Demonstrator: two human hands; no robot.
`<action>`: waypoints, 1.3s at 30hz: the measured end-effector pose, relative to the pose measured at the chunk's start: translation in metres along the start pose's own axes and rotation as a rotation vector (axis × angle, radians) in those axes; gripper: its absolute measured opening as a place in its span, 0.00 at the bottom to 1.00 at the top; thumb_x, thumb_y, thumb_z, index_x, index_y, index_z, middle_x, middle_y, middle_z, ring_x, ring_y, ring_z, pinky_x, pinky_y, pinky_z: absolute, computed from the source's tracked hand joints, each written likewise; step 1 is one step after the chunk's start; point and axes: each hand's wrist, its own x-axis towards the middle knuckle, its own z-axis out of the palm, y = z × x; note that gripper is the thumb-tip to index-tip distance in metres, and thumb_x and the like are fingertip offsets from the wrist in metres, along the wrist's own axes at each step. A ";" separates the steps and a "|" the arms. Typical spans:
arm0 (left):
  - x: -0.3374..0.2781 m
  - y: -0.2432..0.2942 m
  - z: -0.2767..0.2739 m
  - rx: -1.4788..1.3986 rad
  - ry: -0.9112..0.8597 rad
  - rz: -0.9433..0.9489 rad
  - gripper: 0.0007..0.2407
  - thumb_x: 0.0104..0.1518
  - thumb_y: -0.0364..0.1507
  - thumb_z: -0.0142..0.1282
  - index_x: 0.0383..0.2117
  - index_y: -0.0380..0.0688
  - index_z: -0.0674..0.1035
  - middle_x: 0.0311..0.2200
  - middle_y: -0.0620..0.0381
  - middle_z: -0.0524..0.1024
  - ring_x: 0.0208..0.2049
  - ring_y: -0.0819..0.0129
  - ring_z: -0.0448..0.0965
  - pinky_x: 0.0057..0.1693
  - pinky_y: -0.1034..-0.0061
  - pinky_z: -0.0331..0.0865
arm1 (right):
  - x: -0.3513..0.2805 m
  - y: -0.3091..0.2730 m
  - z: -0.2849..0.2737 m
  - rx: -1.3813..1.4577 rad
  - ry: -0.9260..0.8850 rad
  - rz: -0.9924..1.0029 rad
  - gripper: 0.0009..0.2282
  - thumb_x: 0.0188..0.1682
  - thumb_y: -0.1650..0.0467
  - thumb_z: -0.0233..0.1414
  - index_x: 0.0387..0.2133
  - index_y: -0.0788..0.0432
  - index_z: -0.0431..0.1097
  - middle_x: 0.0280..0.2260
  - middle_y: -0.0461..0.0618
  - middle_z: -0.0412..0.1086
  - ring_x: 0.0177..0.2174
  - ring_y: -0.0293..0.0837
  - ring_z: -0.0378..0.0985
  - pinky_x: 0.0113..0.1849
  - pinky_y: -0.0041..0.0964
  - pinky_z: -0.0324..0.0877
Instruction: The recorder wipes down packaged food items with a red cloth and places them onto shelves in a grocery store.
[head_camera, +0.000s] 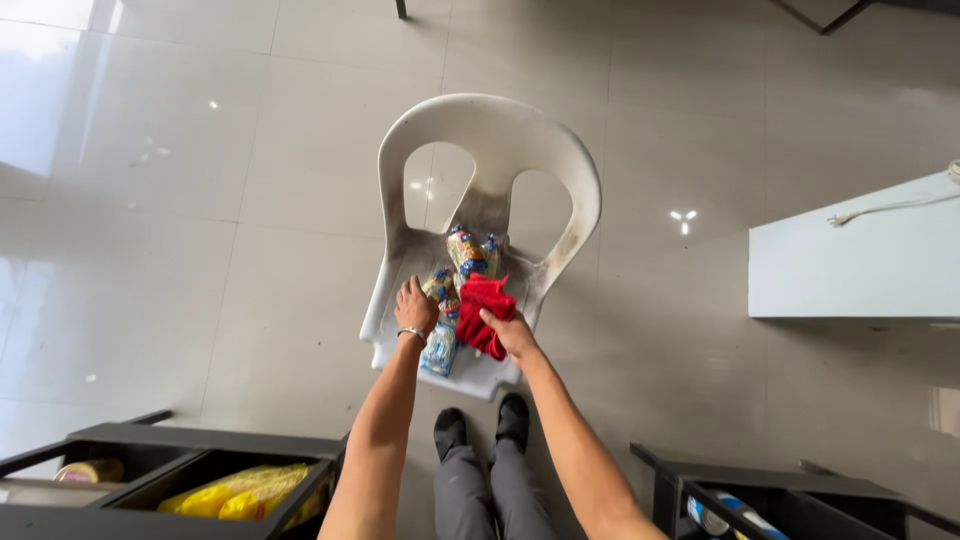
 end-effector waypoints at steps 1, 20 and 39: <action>0.009 -0.004 0.013 -0.003 0.005 0.004 0.30 0.59 0.38 0.50 0.69 0.50 0.55 0.64 0.47 0.58 0.68 0.47 0.57 0.63 0.48 0.65 | 0.005 0.007 -0.003 -0.001 -0.001 -0.007 0.25 0.43 0.65 0.69 0.52 0.63 0.72 0.47 0.63 0.73 0.48 0.55 0.76 0.51 0.51 0.70; 0.003 -0.035 0.061 -0.511 0.326 -0.302 0.21 0.54 0.38 0.59 0.48 0.38 0.67 0.43 0.45 0.67 0.45 0.49 0.72 0.48 0.58 0.75 | -0.037 0.071 -0.055 0.125 0.082 0.044 0.20 0.48 0.69 0.60 0.51 0.69 0.71 0.45 0.63 0.74 0.44 0.53 0.75 0.48 0.47 0.70; -0.388 0.183 -0.369 -0.888 0.337 0.114 0.17 0.60 0.49 0.52 0.40 0.51 0.72 0.31 0.39 0.81 0.38 0.40 0.82 0.46 0.54 0.72 | -0.277 -0.139 0.071 -0.685 -0.072 -1.254 0.27 0.41 0.80 0.46 0.59 0.67 0.57 0.53 0.68 0.60 0.52 0.65 0.66 0.55 0.55 0.61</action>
